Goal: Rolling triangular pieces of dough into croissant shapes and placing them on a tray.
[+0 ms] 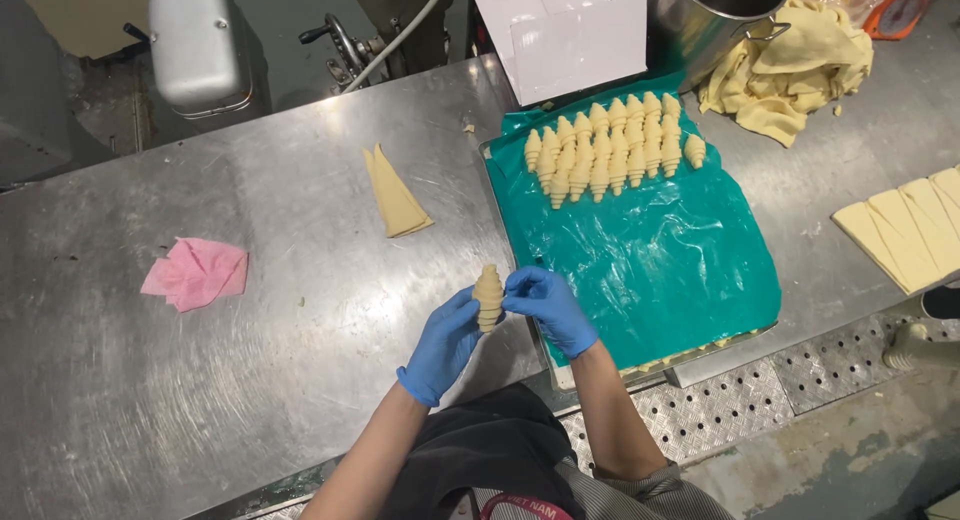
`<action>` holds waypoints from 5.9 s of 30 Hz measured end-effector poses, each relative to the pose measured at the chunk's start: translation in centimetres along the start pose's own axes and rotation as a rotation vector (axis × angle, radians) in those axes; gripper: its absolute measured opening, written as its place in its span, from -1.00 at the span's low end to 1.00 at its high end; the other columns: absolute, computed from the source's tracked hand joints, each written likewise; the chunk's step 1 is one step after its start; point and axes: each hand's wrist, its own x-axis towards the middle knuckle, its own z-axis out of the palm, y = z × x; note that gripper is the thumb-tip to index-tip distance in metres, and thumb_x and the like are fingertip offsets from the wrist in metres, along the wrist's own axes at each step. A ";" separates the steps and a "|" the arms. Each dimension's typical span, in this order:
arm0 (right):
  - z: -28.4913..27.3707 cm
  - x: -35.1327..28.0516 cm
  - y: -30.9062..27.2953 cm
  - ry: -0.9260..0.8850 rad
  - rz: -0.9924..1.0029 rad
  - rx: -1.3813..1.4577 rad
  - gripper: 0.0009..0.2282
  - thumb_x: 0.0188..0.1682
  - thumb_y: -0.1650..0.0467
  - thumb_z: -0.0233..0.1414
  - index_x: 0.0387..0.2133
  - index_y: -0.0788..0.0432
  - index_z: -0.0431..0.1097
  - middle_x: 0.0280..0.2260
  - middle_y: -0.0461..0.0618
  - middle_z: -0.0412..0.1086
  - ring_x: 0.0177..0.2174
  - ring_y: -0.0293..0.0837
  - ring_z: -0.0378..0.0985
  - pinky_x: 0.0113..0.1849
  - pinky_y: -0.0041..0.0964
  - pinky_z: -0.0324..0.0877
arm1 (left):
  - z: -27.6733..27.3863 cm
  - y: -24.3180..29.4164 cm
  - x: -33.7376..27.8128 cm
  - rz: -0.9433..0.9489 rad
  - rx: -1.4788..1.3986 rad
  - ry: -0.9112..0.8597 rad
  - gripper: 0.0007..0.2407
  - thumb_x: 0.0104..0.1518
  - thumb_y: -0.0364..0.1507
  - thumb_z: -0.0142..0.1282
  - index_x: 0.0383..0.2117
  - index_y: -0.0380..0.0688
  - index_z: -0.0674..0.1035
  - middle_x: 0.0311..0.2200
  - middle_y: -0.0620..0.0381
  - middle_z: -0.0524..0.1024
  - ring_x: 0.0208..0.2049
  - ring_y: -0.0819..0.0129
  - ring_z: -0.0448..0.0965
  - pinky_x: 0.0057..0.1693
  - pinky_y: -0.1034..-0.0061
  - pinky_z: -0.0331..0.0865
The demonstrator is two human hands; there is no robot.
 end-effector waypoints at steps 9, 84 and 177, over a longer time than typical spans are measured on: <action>-0.3 -0.9 -2.9 -0.266 0.042 0.001 -0.52 -0.08 0.39 0.16 0.14 0.34 0.34 0.08 -0.05 0.44 0.06 -0.21 0.49 0.10 -0.30 0.37 | -1.0 -2.0 3.6 -0.226 -0.010 -0.074 -0.58 0.35 -0.30 -0.16 0.20 -0.39 0.38 0.07 -0.02 0.52 0.06 0.27 0.56 0.19 0.41 0.43; -10.2 21.3 1.9 0.827 -0.683 -0.872 -0.83 0.15 0.52 0.07 -0.03 0.32 0.42 -0.15 0.13 0.42 -0.21 0.01 0.46 -0.14 -0.14 0.38 | -18.6 -5.4 6.4 0.274 1.796 0.685 -0.83 0.20 -0.30 0.08 -0.46 -0.08 0.57 -0.45 0.03 0.52 -0.40 0.04 0.57 -0.29 0.15 0.43; -1.0 14.6 9.9 0.718 -0.218 0.071 -0.66 -0.10 0.52 0.24 -0.03 0.36 0.46 -0.20 0.05 0.50 -0.28 -0.18 0.56 -0.28 -0.37 0.47 | -33.4 -1.9 3.6 0.011 0.855 0.927 -0.47 -0.15 -0.23 0.44 -0.04 -0.29 0.65 -0.22 -0.06 0.67 -0.27 0.30 0.65 -0.15 0.48 0.52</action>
